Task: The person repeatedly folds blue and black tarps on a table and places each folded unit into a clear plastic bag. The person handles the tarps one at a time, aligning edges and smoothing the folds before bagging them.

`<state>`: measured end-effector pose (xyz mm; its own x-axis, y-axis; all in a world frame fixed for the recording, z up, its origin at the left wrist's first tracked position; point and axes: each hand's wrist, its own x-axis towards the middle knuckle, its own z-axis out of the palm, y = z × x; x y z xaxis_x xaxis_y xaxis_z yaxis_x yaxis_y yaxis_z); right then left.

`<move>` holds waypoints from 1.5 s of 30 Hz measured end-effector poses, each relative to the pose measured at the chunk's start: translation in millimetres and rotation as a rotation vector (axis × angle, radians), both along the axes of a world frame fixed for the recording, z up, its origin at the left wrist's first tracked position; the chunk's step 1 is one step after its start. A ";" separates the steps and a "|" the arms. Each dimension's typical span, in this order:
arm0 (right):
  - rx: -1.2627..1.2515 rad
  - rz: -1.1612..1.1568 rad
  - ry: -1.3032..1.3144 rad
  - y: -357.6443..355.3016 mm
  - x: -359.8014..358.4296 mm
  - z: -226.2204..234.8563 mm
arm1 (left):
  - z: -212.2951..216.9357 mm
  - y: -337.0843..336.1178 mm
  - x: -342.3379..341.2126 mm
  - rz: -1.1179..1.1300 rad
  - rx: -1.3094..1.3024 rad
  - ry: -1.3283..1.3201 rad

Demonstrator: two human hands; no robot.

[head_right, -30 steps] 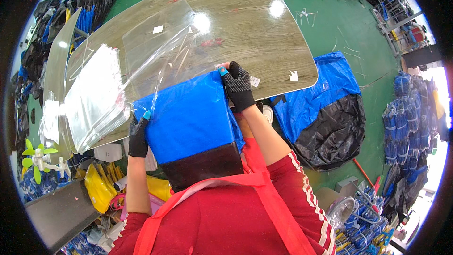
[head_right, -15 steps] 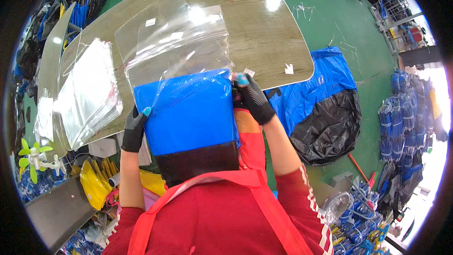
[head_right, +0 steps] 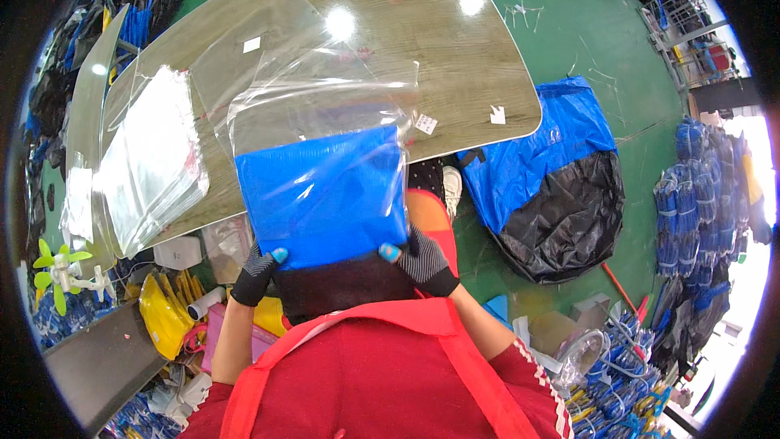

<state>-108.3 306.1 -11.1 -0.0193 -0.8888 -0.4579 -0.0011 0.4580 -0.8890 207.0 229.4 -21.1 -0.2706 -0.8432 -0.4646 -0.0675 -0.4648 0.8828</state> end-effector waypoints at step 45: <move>0.137 0.140 -0.088 8.7 -28.4 56.4 | 7.0 12.3 -24.4 -0.121 0.129 0.130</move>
<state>-136.8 314.8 45.3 0.1459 -0.8090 -0.5694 0.0019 0.5758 -0.8176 182.6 241.7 -14.1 -0.4310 -0.7366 -0.5212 -0.0189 -0.5701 0.8214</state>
